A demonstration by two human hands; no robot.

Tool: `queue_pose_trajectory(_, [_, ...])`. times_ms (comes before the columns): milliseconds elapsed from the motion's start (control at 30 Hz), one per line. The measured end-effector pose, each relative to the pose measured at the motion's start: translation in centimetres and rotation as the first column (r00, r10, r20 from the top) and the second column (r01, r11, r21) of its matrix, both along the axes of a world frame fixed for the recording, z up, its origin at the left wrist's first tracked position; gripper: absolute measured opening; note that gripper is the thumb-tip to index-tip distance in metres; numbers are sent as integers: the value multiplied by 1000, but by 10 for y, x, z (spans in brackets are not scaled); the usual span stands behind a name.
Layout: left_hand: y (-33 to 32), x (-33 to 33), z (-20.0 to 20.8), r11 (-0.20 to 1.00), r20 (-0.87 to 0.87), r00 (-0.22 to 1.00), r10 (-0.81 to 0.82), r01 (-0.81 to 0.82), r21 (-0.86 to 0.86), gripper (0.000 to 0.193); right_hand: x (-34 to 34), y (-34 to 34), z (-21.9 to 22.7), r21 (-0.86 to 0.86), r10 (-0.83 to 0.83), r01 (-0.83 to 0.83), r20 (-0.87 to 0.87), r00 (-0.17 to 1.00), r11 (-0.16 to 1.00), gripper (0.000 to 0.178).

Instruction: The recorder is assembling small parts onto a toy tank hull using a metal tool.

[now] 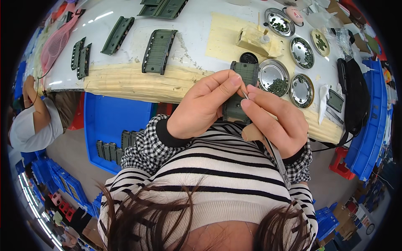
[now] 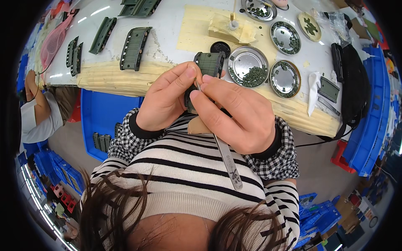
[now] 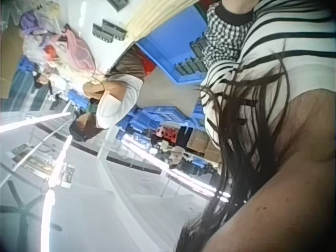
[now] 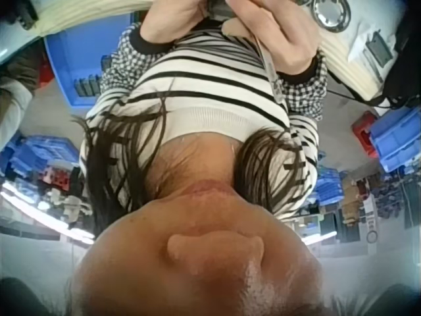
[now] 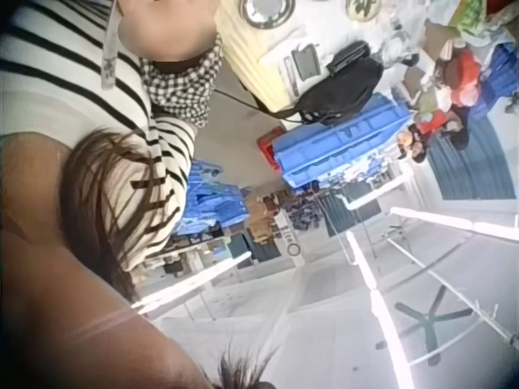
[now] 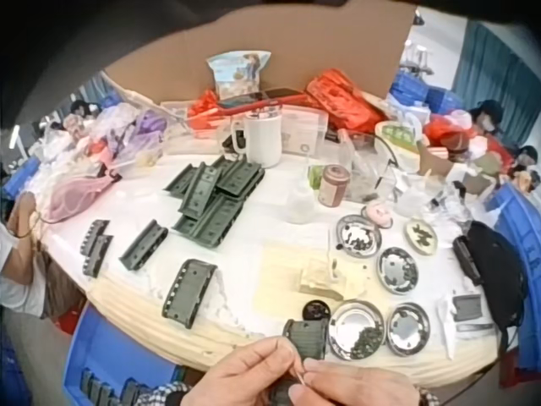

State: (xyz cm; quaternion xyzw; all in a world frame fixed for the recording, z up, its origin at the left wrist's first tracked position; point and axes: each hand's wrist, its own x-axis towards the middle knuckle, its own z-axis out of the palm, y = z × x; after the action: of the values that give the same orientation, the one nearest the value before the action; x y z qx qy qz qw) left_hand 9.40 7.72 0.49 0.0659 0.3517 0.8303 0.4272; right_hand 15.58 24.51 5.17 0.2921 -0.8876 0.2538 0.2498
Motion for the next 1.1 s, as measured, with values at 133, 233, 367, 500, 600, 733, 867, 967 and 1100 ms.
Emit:
queue_pose_trajectory(133, [0, 0, 4, 1000, 32, 999, 3, -4, 6, 24, -1, 1, 0, 10, 7, -7, -3, 1000, 1000, 27])
queue_pose_trajectory(233, [0, 0, 4, 1000, 34, 999, -6, 6, -3, 26, -1, 1, -1, 11, 10, -10, -6, 1000, 1000, 28])
queue_pose_trajectory(367, [-7, -5, -1, 993, 47, 994, -94, 90, 79, 25, 0, 4, 0, -176, -12, 24, 68, 998, 984, 28])
queue_pose_trajectory(500, [-6, -3, 16, 994, -119, 990, 82, -89, -61, 57, -10, 18, -22, -508, -221, 310, 230, 948, 803, 13])
queue_pose_trajectory(600, [-13, -10, 13, 983, -144, 975, 168, -176, -48, 72, -23, 22, -41, -541, -243, 459, 424, 872, 705, 15])
queue_pose_trajectory(733, [-21, -14, 12, 981, -16, 982, 186, -187, -52, 56, -33, 21, -48, -332, -374, 471, 315, 872, 817, 12])
queue_pose_trajectory(867, [-23, -14, 9, 980, 32, 980, 195, -194, -53, 52, -36, 21, -50, -310, -361, 432, 261, 895, 847, 12])
queue_pose_trajectory(967, [-22, -13, 9, 971, 30, 973, 227, -224, -86, 49, -36, 23, -50, -306, -356, 418, 240, 903, 855, 12])
queue_pose_trajectory(1100, [-22, -14, 13, 950, -34, 962, 270, -273, -152, 47, -33, 24, -44, -368, -340, 408, 237, 910, 835, 14])
